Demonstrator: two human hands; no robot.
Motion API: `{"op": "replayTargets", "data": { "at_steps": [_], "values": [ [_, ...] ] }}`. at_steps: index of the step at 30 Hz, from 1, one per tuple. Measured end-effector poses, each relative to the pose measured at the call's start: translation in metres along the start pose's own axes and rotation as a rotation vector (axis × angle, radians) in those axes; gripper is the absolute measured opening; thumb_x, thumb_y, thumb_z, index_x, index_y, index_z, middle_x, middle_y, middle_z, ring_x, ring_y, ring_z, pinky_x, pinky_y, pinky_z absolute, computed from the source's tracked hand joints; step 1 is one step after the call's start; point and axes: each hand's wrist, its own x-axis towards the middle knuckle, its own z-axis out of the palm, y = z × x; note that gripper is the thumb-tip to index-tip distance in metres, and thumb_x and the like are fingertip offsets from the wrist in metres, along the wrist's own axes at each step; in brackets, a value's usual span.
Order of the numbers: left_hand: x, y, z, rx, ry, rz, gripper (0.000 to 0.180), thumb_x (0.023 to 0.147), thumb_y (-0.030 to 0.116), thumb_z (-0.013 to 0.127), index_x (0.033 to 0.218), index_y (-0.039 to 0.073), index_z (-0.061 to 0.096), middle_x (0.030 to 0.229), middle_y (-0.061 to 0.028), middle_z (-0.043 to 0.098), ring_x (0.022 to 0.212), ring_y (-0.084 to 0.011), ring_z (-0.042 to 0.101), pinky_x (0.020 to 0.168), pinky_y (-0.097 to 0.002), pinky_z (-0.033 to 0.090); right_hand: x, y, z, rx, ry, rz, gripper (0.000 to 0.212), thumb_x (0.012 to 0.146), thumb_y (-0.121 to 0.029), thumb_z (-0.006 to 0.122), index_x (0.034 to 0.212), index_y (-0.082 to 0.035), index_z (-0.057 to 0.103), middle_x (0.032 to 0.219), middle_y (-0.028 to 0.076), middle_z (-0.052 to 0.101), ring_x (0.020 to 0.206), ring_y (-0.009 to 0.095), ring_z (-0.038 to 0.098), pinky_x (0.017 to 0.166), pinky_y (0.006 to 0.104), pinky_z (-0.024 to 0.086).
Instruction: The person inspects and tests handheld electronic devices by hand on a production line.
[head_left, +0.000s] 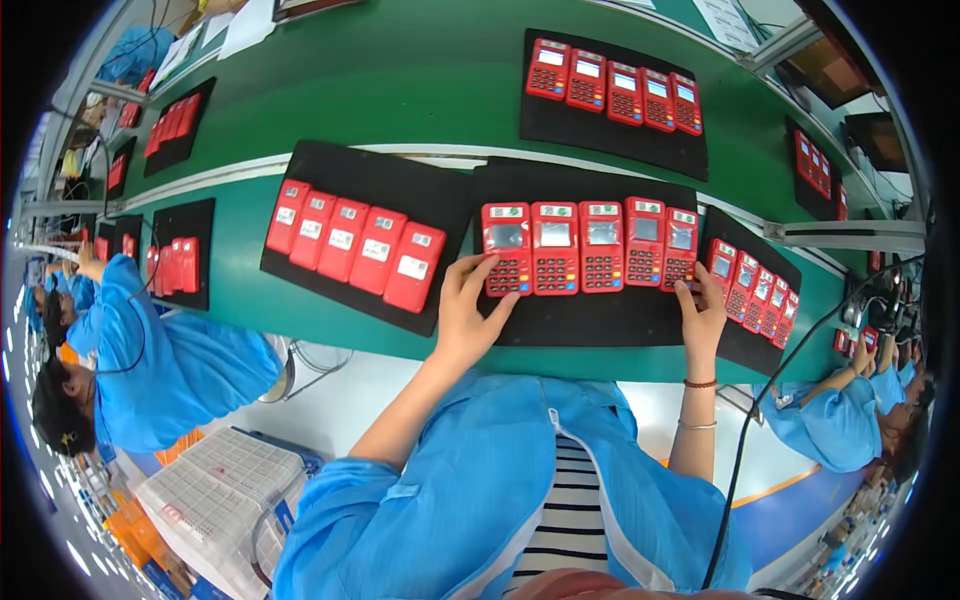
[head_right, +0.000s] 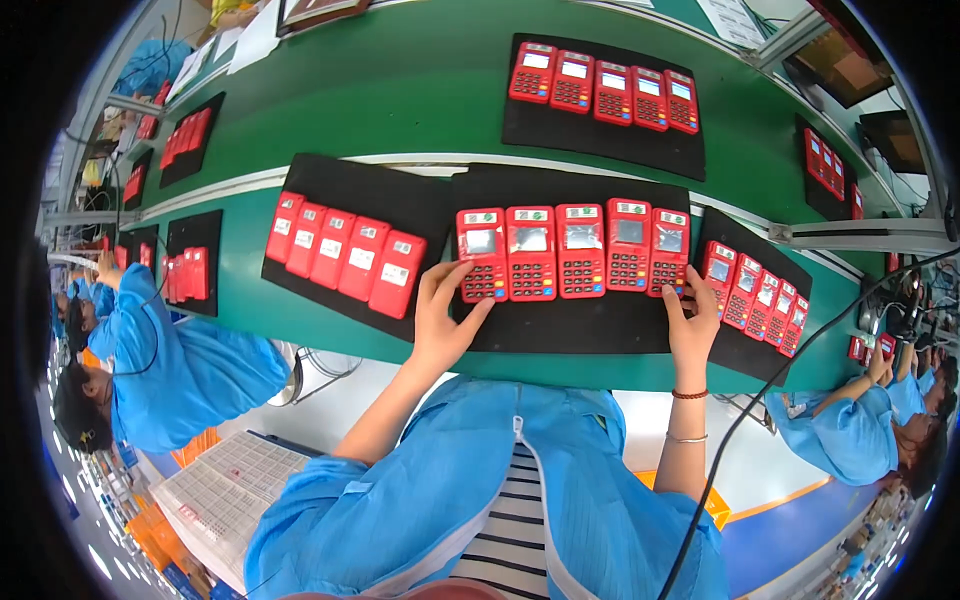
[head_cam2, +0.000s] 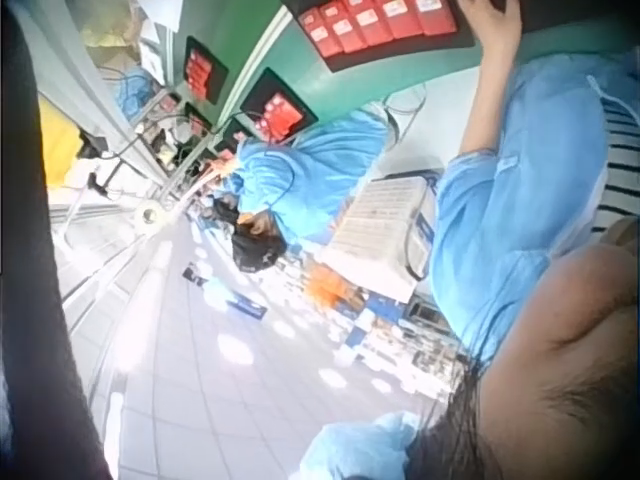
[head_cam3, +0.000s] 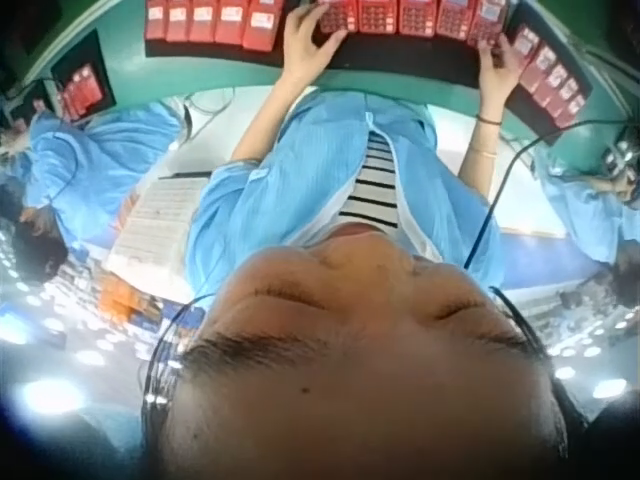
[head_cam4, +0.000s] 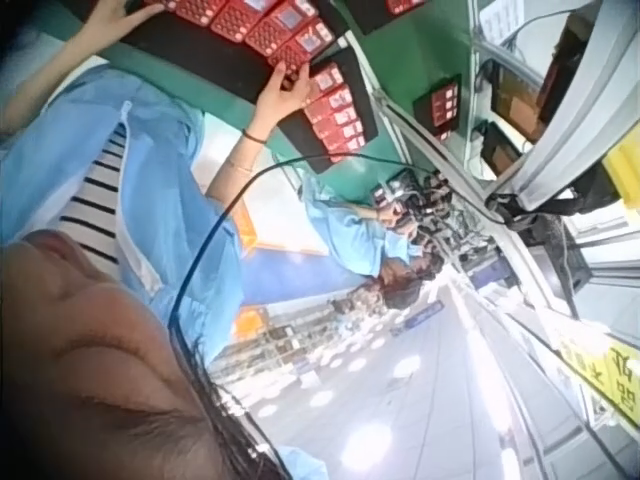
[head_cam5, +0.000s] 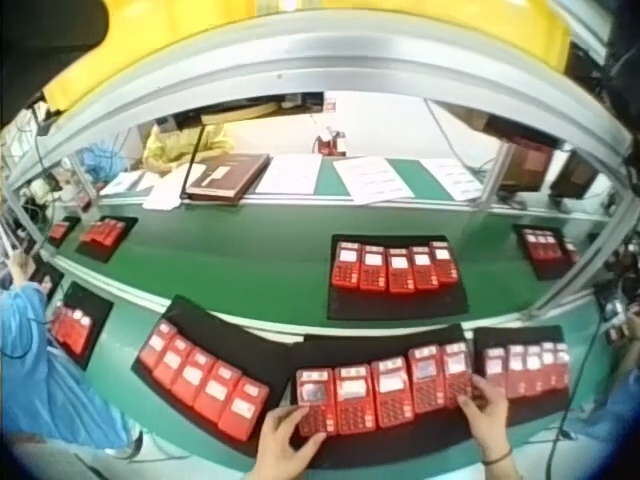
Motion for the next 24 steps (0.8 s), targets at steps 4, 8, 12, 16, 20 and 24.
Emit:
{"op": "replayTargets", "data": {
  "at_steps": [4,8,12,16,20,24],
  "values": [
    [0.004,0.003,-0.009,0.105,0.006,0.139,0.048,0.079,0.013,0.076,0.123,0.002,0.058,0.125,-0.0174,0.051,0.110,-0.0317,0.053,0.092,-0.0413,0.045,-0.007,-0.001,-0.010,-0.106,-0.048,-0.113,0.045,0.082,-0.008,0.072,0.126,-0.004,0.061,0.121,0.012,0.063,0.105,0.020,0.062,0.082,0.0285,0.052],
    [-0.003,0.005,-0.002,0.350,-0.027,0.345,0.038,0.074,0.012,0.075,0.111,0.010,0.066,0.118,-0.0068,0.058,0.111,-0.0301,0.051,0.094,-0.0455,0.038,-0.015,-0.018,-0.008,-0.351,-0.120,-0.402,0.044,0.080,-0.003,0.070,0.123,-0.001,0.060,0.130,0.016,0.056,0.118,0.034,0.056,0.099,0.0374,0.045],
    [-0.001,0.001,0.006,0.421,0.027,0.414,0.030,0.075,0.009,0.074,0.104,0.013,0.069,0.112,-0.0036,0.061,0.103,-0.0267,0.055,0.090,-0.0447,0.040,-0.005,-0.008,-0.009,-0.361,-0.124,-0.419,0.033,0.082,-0.004,0.068,0.115,-0.003,0.062,0.125,0.014,0.058,0.114,0.033,0.056,0.095,0.0392,0.048],
    [-0.004,0.005,0.004,0.498,0.023,0.427,0.028,0.076,0.008,0.072,0.104,0.011,0.069,0.116,-0.0038,0.062,0.102,-0.0253,0.056,0.090,-0.0430,0.040,0.001,-0.014,-0.013,-0.442,-0.181,-0.518,0.034,0.083,-0.007,0.068,0.117,-0.005,0.061,0.125,0.014,0.057,0.113,0.034,0.057,0.093,0.0392,0.049],
    [-0.005,0.013,0.012,0.551,0.033,0.430,0.029,0.076,0.004,0.067,0.105,0.008,0.068,0.118,-0.0051,0.062,0.101,-0.0261,0.056,0.090,-0.0410,0.041,0.006,-0.017,-0.020,-0.464,-0.255,-0.499,0.034,0.087,-0.008,0.064,0.120,-0.007,0.059,0.128,0.014,0.054,0.110,0.034,0.059,0.088,0.0394,0.052],
    [-0.007,0.022,0.017,0.608,0.034,0.381,0.030,0.074,0.001,0.065,0.104,0.007,0.067,0.119,-0.0059,0.062,0.102,-0.0272,0.056,0.090,-0.0406,0.041,0.010,-0.016,-0.020,-0.501,-0.315,-0.528,0.038,0.088,-0.008,0.062,0.126,-0.009,0.056,0.132,0.015,0.050,0.108,0.034,0.061,0.082,0.0395,0.055]
  ]
}}
